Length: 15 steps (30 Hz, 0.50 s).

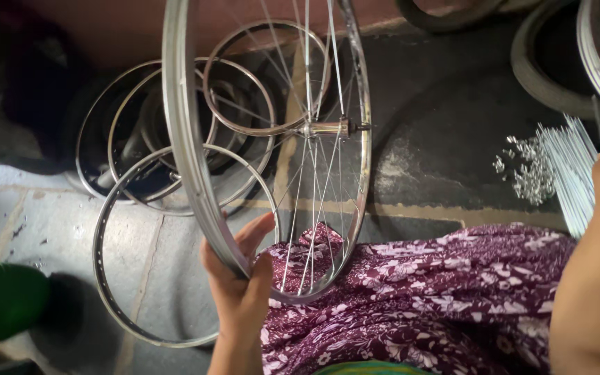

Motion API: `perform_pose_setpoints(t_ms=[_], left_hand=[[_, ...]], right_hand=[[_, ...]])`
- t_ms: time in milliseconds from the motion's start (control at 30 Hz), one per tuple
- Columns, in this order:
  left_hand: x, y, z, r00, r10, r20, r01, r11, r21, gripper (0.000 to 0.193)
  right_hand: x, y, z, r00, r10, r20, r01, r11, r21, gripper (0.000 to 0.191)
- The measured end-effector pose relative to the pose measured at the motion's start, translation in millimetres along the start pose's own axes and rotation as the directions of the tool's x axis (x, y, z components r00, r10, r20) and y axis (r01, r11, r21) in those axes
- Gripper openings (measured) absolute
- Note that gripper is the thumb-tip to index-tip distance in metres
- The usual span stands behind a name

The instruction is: The person laces a bicycle wheel by inserting spokes from a hub into a rim, then securing each spoke with a nipple. The person repeats this process for multiple spokes around the wheel.

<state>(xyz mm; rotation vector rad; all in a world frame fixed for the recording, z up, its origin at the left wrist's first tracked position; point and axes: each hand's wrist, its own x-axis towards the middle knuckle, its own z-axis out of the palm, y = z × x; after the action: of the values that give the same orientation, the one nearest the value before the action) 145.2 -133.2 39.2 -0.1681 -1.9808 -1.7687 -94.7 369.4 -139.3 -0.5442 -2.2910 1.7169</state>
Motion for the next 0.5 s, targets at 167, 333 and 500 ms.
perform_pose_setpoints(t_ms=[167,333,500], left_hand=[[16,-6,-9,1.000,0.001,0.016,0.000,0.999,-0.045,0.081],[25,-9,-23,1.000,-0.001,0.029,0.001,1.000,-0.031,0.085],[34,-11,-46,0.999,-0.029,0.042,0.033,0.993,-0.113,0.088]], right_hand=[[-43,-83,21,0.954,-0.234,0.189,0.113,0.861,0.496,0.010],[-71,-121,84,0.882,-0.458,0.107,0.279,0.692,0.665,0.009],[-94,-87,134,0.835,-0.545,0.072,0.246,0.489,0.837,0.014]])
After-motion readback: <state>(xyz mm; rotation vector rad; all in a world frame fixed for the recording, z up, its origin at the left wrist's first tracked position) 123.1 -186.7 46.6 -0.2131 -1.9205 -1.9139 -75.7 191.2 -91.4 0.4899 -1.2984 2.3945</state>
